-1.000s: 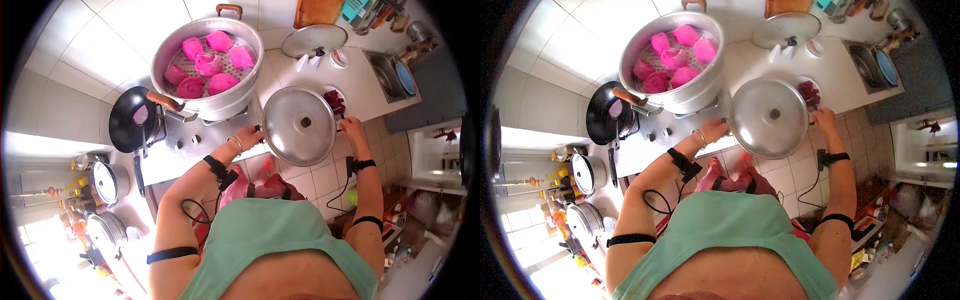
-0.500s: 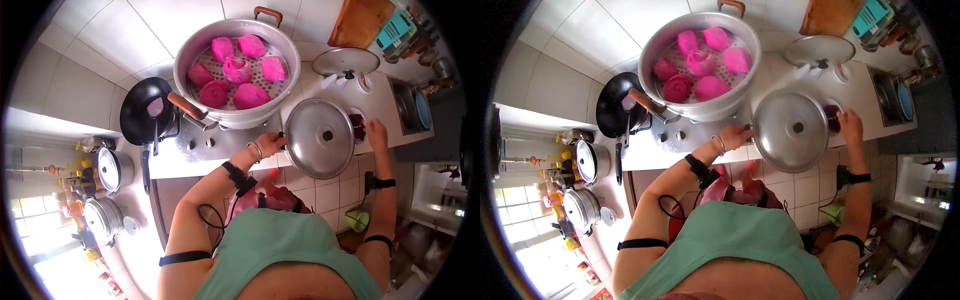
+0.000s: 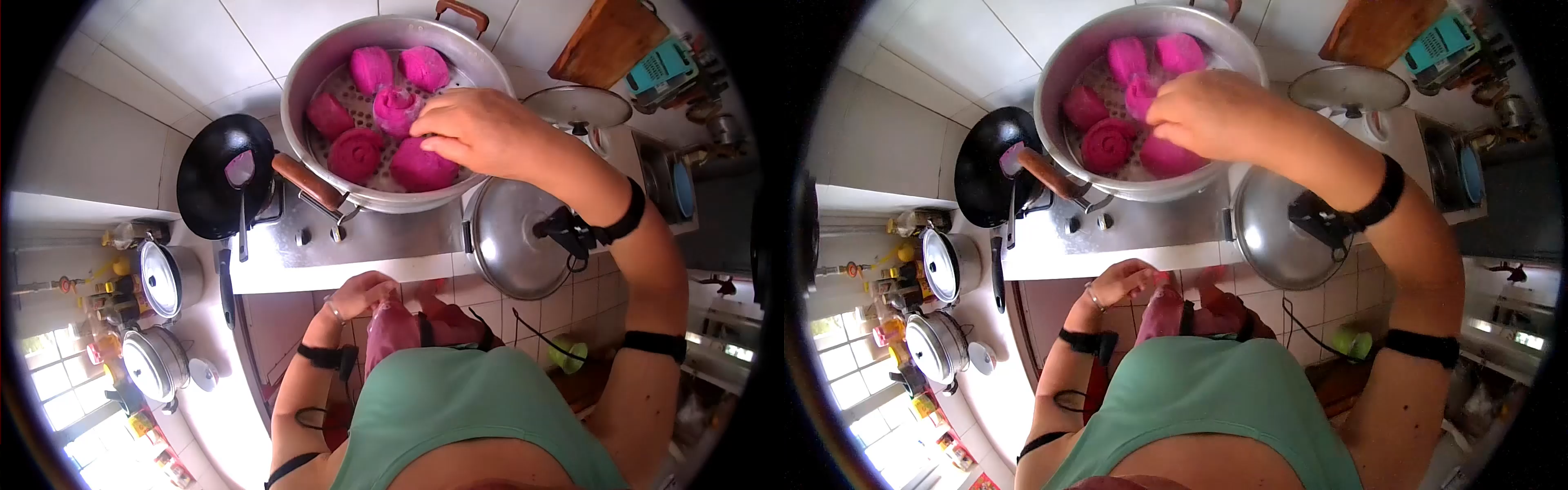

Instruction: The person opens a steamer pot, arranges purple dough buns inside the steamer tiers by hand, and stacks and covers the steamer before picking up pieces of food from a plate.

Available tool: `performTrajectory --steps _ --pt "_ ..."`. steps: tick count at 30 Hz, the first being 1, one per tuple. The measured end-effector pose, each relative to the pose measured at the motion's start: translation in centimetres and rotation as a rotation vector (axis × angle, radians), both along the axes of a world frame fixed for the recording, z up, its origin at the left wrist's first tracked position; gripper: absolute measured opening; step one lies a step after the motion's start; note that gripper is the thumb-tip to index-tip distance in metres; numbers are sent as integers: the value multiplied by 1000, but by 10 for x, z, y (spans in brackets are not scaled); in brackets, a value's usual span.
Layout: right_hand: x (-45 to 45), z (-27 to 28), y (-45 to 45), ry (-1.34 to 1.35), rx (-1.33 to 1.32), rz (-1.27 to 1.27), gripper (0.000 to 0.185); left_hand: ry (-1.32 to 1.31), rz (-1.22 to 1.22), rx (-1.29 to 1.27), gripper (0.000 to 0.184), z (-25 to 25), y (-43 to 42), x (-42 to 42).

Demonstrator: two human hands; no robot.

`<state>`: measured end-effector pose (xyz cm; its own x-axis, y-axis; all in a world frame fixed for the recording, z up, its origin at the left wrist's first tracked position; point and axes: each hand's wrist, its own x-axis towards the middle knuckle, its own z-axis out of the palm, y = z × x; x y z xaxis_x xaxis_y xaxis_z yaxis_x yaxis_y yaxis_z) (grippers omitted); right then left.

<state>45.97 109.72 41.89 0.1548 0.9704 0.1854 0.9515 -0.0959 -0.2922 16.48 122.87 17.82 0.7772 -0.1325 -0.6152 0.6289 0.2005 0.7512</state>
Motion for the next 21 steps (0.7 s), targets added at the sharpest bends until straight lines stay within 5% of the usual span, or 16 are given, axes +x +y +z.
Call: performTrajectory --steps 5,10,21 --pt "-4 -28 33 43 -360 10 21 53 145 -59 30 -6 19 -52" --pt "-5 -42 45 -29 -409 10 20 138 338 -162 29 -18 18 -82" --pt "-13 -47 45 -29 -494 -48 23 227 338 -219 29 -22 16 -86"
